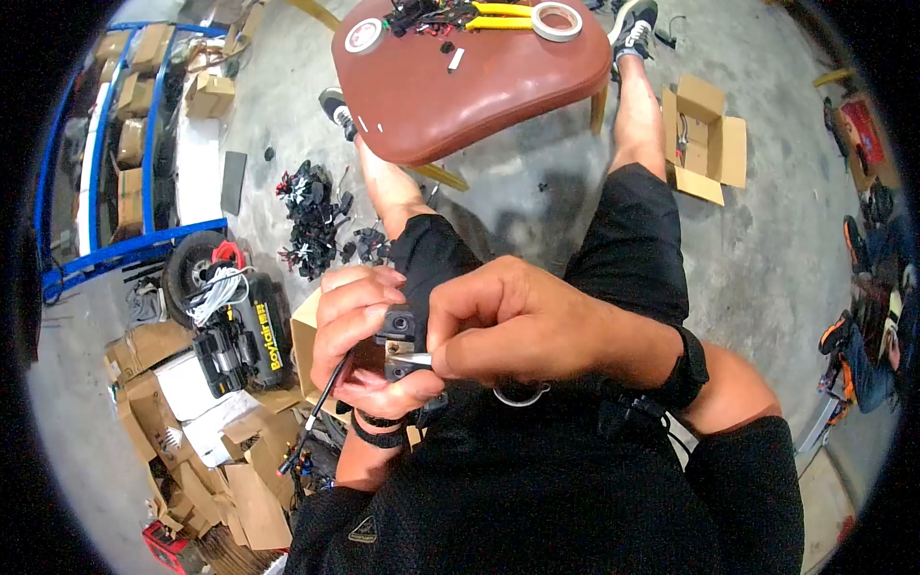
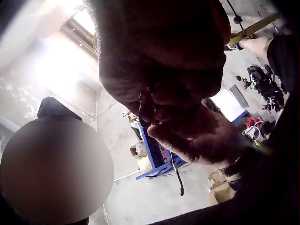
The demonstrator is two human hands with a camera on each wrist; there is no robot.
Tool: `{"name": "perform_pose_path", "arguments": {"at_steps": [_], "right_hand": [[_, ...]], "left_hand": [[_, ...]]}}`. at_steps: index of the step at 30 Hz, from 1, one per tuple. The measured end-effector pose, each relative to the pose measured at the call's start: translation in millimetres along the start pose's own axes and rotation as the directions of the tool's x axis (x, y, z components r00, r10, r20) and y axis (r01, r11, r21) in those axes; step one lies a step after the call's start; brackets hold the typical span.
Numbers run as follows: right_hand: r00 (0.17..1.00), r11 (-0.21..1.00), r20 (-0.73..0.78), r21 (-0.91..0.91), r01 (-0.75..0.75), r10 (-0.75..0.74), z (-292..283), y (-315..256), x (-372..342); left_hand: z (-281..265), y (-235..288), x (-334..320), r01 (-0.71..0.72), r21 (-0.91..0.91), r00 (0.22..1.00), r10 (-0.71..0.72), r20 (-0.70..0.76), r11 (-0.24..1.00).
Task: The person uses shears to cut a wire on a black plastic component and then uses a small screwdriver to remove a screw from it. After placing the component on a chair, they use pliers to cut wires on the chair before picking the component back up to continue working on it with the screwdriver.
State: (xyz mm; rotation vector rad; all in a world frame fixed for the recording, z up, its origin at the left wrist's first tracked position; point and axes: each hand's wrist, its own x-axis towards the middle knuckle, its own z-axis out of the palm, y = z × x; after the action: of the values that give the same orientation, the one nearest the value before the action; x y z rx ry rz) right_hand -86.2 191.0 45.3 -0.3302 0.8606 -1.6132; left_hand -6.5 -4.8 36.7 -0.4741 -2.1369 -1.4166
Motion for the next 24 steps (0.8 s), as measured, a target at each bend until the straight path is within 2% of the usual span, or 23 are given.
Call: {"name": "perform_pose_path", "arguments": {"at_steps": [3, 6, 9, 18, 21, 24], "right_hand": [[0.998, 0.995, -0.011, -0.081, 0.054, -0.055, -3.6, 5.8, 2.1], [0.999, 0.997, -0.018, -0.066, -0.045, 0.044, -1.8, -3.7, 0.6], [0.996, 0.996, 0.031, 0.044, -0.083, 0.082, -2.3, 2.5, 1.3], [0.995, 0.994, -0.006, 0.036, -0.1, 0.1, -0.6, -0.9, 3.8], [0.996, 0.995, -0.005, 0.028, -0.093, 0.093, -0.3, 4.8, 4.5], [1.0, 0.998, 0.014, 0.052, -0.025, 0.024, -0.5, 7.8, 4.7]], "left_hand": [[0.9, -1.0, -4.4, 0.013, 0.008, 1.0, -0.013, -0.006, 1.0], [0.7, -0.8, -3.8, 0.005, 0.015, 1.0, -0.005, 0.002, 1.0], [-1.8, -1.9, -5.6, -0.006, 0.005, 1.0, 0.006, 0.01, 1.0], [-4.4, -3.9, -6.7, -0.009, 0.024, 1.0, 0.008, 0.025, 1.0], [-3.1, -5.4, -7.9, 0.001, -0.001, 1.0, -0.001, 0.009, 1.0], [-4.0, -6.9, -9.2, 0.011, -0.003, 1.0, -0.011, 0.005, 1.0]]}}
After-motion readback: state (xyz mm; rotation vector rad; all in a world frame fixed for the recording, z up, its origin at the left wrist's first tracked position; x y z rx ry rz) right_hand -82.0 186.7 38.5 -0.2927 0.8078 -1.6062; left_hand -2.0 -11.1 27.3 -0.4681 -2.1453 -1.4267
